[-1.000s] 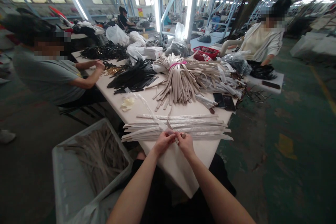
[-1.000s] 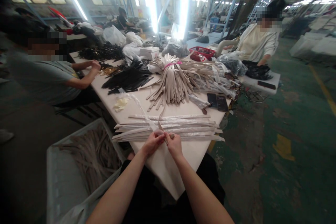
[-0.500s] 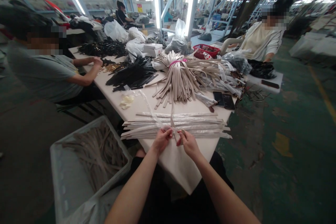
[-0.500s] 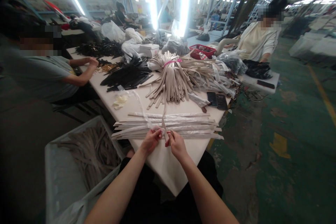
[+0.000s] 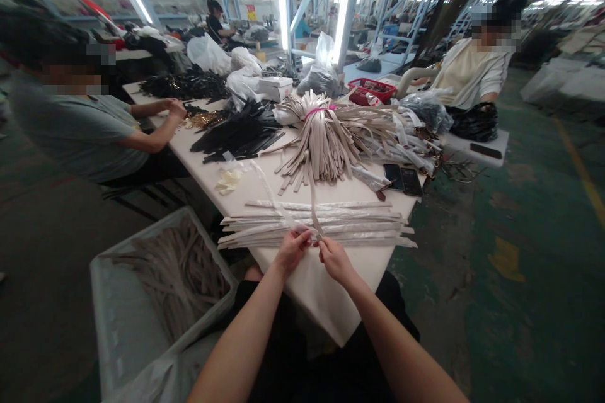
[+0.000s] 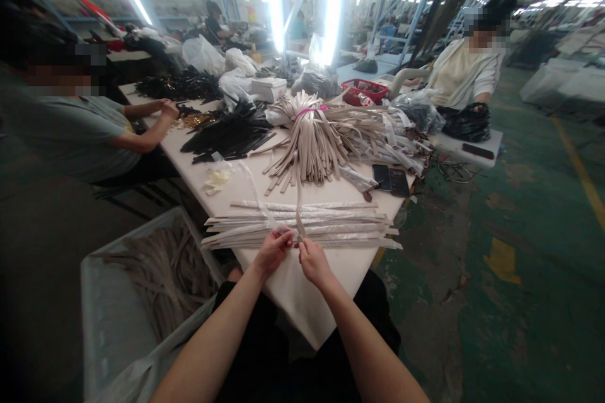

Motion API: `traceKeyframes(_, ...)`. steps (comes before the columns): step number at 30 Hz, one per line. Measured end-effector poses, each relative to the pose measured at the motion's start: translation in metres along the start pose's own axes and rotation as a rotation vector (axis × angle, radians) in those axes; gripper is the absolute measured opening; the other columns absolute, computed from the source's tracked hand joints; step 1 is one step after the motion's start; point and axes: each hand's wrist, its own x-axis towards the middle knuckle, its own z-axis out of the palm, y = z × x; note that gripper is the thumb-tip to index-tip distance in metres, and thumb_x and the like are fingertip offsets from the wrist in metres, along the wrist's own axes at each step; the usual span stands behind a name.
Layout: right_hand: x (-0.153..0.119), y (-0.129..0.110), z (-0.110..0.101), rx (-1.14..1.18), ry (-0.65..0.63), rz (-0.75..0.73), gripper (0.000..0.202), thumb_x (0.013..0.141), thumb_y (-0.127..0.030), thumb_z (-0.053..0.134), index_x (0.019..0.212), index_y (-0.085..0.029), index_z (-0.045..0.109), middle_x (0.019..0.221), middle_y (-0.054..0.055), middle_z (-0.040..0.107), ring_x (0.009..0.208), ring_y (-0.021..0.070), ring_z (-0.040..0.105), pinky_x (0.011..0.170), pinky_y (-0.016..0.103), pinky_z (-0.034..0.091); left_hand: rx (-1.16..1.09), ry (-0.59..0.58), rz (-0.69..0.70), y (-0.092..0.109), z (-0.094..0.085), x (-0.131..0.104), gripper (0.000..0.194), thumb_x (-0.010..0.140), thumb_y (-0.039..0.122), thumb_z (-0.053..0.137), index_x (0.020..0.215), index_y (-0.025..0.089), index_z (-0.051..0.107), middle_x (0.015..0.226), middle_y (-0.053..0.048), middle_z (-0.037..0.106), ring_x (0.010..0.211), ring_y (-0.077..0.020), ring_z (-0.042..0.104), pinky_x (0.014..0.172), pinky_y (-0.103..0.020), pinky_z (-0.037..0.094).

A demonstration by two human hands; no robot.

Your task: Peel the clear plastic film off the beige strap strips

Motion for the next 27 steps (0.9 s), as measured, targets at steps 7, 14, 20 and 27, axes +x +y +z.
traceKeyframes(7, 0.005, -0.001, 0.000, 0.061, -0.086, 0.053, 0.033, 0.095, -0.031, 0.041, 0.077, -0.018, 0.065, 0.056, -0.001, 0.058, 0.054, 0.0144, 0.054, 0.055, 0.024, 0.036, 0.034, -0.035, -0.023, -0.002, 0.002, -0.002, 0.028, 0.069, 0.026, 0.086, 0.086, 0.013, 0.067, 0.072, -0.001, 0.062, 0.059, -0.0095, 0.054, 0.058, -0.024, 0.043)
traceKeyframes(14, 0.007, -0.007, -0.004, 0.074, -0.206, 0.090, 0.039, 0.097, -0.039, 0.043, 0.073, -0.017, 0.065, 0.056, 0.001, 0.063, 0.048, 0.0129, 0.054, 0.051, 0.023, 0.035, 0.053, -0.035, -0.046, -0.004, 0.006, -0.006, 0.034, 0.069, 0.028, 0.086, 0.091, 0.012, 0.067, 0.072, -0.002, 0.064, 0.058, -0.0098, 0.056, 0.056, -0.023, 0.043)
traceKeyframes(20, -0.012, -0.018, -0.019, -0.226, 0.000, -0.143, 0.025, 0.093, -0.030, 0.055, 0.072, -0.020, 0.063, 0.073, 0.004, 0.070, 0.077, 0.0189, 0.064, 0.072, 0.027, 0.042, 0.001, 0.195, -0.007, 0.002, 0.012, -0.007, 0.043, 0.059, 0.027, 0.092, 0.092, 0.014, 0.068, 0.075, -0.001, 0.067, 0.058, -0.0071, 0.055, 0.058, -0.020, 0.042)
traceKeyframes(27, -0.018, -0.022, -0.036, -0.238, -0.069, -0.155, 0.025, 0.098, -0.031, 0.048, 0.083, -0.021, 0.065, 0.078, 0.002, 0.072, 0.074, 0.0177, 0.065, 0.081, 0.030, 0.045, 0.096, 0.129, -0.050, 0.008, 0.030, -0.017, 0.036, 0.059, 0.027, 0.091, 0.084, 0.012, 0.070, 0.072, -0.003, 0.067, 0.059, -0.0089, 0.055, 0.057, -0.022, 0.040)
